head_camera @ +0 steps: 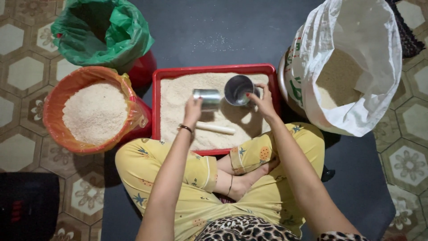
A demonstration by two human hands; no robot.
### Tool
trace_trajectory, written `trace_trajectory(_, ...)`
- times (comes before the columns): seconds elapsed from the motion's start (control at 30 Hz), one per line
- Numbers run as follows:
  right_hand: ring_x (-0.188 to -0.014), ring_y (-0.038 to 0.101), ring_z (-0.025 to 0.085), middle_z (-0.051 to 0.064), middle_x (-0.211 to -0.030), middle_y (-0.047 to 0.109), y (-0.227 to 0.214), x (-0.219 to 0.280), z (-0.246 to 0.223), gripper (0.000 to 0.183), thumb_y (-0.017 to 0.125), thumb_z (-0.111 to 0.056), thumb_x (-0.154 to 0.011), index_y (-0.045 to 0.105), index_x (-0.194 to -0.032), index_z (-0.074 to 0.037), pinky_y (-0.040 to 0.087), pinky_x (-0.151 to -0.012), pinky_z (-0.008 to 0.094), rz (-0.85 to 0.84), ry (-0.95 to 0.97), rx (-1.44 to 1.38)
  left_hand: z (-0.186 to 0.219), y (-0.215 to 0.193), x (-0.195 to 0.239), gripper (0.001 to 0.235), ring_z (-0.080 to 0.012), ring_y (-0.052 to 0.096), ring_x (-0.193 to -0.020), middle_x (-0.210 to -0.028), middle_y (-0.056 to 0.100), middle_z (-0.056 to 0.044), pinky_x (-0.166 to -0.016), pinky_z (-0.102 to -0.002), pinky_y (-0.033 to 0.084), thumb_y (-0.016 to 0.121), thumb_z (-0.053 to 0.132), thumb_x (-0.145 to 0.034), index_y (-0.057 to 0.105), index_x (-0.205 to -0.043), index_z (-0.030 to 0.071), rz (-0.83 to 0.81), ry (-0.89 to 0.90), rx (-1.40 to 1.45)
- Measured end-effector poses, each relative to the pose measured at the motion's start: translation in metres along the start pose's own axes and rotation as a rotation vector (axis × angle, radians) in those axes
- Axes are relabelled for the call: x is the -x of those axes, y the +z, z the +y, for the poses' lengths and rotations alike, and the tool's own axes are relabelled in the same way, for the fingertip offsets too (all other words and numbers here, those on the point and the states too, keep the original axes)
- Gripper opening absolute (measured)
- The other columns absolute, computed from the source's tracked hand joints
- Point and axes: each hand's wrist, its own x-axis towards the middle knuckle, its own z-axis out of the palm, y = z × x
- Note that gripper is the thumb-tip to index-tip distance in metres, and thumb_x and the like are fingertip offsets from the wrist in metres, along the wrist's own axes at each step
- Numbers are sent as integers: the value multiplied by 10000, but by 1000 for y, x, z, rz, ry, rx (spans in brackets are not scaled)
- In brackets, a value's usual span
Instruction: The person scoops flour from a red tray into a metal cup and pours it into a second metal cup, repeating the process to sift the flour. The person occasionally uses their hand to gather flour from the tray.
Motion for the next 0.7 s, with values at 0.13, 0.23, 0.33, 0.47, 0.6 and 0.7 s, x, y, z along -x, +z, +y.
trace_trajectory(0.13, -1398, 456, 448, 250, -1487, 464, 12, 16, -19, 848, 859, -558, -769, 417, -1443, -292, 371, -1164, 518, -95, 34, 6, -7, -42, 1, 332, -442, 600, -1227, -1189, 693, -261, -1069, -566, 442, 548, 278, -1046, 654, -1219, 15, 294, -35, 140)
trace_trajectory(0.23, -1394, 478, 411, 229, -1481, 510, 7, 28, -37, 994, 868, -651, -708, 366, -1502, -327, 343, -1191, 484, -87, 66, 89, -26, -36, -1, 219, -447, 603, -1202, -1149, 679, -276, -1050, -550, 457, 518, 193, -1064, 615, -1176, 31, 459, 23, 145)
trace_trajectory(0.33, -1384, 472, 398, 207, -1479, 506, 6, 31, -35, 1076, 874, -701, -650, 355, -1530, -365, 328, -1187, 481, -79, 89, 192, -26, -15, 2, 214, -400, 500, -1330, -1244, 656, -225, -1061, -520, 479, 506, 272, -1059, 610, -1206, 157, 473, -58, -48)
trace_trajectory(0.47, -1362, 377, 426, 225, -1446, 411, 10, 47, -44, 1070, 935, -575, -605, 425, -1498, -283, 293, -1166, 502, -36, -131, 272, -58, 20, -15, 161, -270, 774, -820, -749, 750, -124, -774, -416, 590, 528, 220, -1036, 638, -1141, 167, 349, 283, -527)
trace_trajectory(0.6, -1313, 347, 490, 259, -1427, 352, 19, 63, -49, 1043, 956, -487, -550, 476, -1432, -205, 330, -1122, 573, 64, -467, 441, -33, 38, 12, 108, -185, 768, -712, -654, 726, -23, -698, -348, 594, 550, 302, -1014, 641, -1017, 244, 299, 412, -762)
trace_trajectory(0.7, -1336, 303, 480, 258, -1483, 283, 27, 60, -44, 1002, 915, -467, -581, 448, -1428, -206, 344, -1071, 564, 197, -511, 555, -27, 50, 26, 139, -285, 761, -710, -645, 707, -97, -694, -406, 593, 564, 294, -1017, 644, -1034, 181, 221, 480, -618)
